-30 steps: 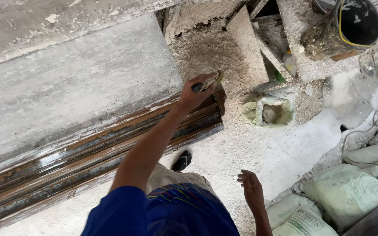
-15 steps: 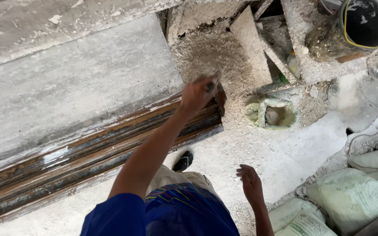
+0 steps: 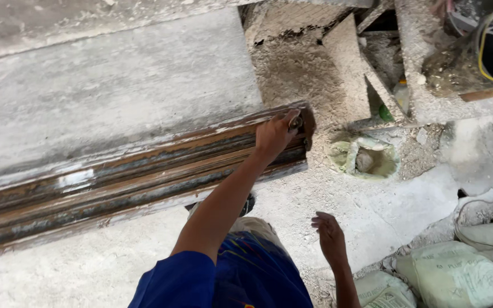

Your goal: The person stacks long metal mold frames, then mixes a white powder with water in a bucket using a trowel. They dip a brush into an orange liquid and apply it along the grooves of the metal frames. The person carries the bucket and walks through the workshop.

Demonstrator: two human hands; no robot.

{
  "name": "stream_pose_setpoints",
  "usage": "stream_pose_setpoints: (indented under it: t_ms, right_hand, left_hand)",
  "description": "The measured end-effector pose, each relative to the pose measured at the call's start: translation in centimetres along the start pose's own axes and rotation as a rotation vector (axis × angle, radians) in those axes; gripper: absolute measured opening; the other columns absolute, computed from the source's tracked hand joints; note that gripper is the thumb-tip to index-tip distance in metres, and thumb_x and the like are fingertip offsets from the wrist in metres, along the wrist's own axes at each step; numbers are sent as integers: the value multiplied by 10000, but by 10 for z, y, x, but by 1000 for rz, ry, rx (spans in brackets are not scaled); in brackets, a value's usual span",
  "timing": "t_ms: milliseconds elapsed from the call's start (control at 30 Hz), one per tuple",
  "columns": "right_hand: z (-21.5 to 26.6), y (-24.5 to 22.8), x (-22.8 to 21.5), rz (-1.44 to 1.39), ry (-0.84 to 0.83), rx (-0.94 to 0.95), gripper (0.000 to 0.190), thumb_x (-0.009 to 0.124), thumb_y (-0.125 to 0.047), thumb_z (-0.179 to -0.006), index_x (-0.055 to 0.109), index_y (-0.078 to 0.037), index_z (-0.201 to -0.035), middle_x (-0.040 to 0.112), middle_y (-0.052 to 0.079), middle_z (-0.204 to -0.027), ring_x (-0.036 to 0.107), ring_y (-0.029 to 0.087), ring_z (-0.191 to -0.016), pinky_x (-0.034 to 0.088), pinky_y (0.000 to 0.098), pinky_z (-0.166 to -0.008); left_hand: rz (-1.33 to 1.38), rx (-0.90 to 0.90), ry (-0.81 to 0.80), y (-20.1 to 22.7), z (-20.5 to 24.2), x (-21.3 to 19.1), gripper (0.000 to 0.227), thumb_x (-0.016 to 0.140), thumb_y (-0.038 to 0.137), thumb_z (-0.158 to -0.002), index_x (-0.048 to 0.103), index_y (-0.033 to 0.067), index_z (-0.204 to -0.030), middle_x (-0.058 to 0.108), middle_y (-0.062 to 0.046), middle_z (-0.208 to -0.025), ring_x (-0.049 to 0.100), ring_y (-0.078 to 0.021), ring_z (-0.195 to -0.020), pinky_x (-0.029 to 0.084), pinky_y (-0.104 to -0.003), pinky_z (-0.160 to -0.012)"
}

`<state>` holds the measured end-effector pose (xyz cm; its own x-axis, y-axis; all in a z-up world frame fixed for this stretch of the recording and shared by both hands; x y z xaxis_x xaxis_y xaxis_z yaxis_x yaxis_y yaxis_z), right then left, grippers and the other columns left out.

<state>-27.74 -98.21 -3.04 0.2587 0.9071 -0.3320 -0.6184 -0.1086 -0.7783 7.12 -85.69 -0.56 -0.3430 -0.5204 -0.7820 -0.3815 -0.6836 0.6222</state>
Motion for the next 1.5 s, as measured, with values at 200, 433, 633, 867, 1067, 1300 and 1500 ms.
stream_pose_setpoints:
  t_ms: [200, 433, 633, 867, 1067, 1300, 1500]
  right_hand:
    - [-5, -24, 20, 42, -60, -61, 326, 455, -105, -1027, 606, -16, -1302, 740, 128, -1128, 726, 223, -1024, 560, 339, -864]
    - [-27, -79, 103, 134, -323, -184, 330, 483, -200, -1055, 599, -18, -1304, 743, 136, -1118, 722, 218, -1025, 547, 331, -885]
    - [-24, -113, 156, 243, -344, -207, 362, 506, -251, -1045, 602, -33, -1318, 729, 126, -1139, 703, 224, -1046, 539, 371, -915]
    - [40, -150, 312, 134, -386, -296, 319, 523, -222, -1055, 637, 1, -1252, 736, 138, -1042, 706, 239, -976, 550, 381, -885]
    - [145, -202, 516, 170, -522, -465, 249, 523, -172, -1073, 673, 14, -1143, 729, 122, -1009, 686, 217, -956, 556, 363, -901]
    - [238, -268, 715, 222, -751, -549, 234, 517, -144, -1053, 683, 11, -1113, 743, 126, -985, 705, 206, -949, 563, 365, -899]
    - [263, -290, 860, 130, -823, -548, 226, 524, -129, -1057, 670, 19, -1146, 722, 150, -1029, 702, 217, -964, 575, 372, -910]
  left_hand:
    - [-77, 46, 176, -64, 58, -65, 573, 744, 370, -898, 575, 336, -1444, 724, -97, -1152, 740, -272, -752, 565, -374, -530]
    - [-146, -240, 33, -171, 153, -153, 502, 709, 435, -925, 593, 371, -1409, 750, -66, -1110, 718, -202, -662, 554, -345, -459]
    - [-218, -331, 15, -274, 235, -239, 451, 703, 455, -947, 630, 364, -1383, 758, -63, -1146, 735, -202, -723, 590, -346, -544]
    - [-242, -306, 88, -386, 347, -352, 498, 711, 434, -881, 604, 390, -1366, 720, -34, -1238, 760, -232, -802, 623, -399, -627]
    - [-305, -337, -6, -516, 448, -437, 445, 629, 476, -1019, 532, 431, -1452, 715, -42, -1197, 748, -233, -811, 613, -394, -639]
    - [-413, -304, 51, -635, 556, -563, 485, 672, 496, -936, 543, 431, -1400, 726, -13, -1200, 742, -233, -765, 590, -388, -590]
    - [-443, -515, -154, -733, 650, -648, 572, 629, 477, -1050, 400, 497, -1573, 772, -50, -1098, 734, -233, -943, 592, -427, -832]
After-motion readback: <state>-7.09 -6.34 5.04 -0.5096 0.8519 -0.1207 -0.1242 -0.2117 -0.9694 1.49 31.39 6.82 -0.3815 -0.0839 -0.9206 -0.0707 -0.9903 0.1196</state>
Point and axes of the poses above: each hand's wrist, its own z-axis away from the middle knuckle, its own x-axis out of the palm, y = z × x, the point moved 5 cm from there along -z, towards the middle knuckle
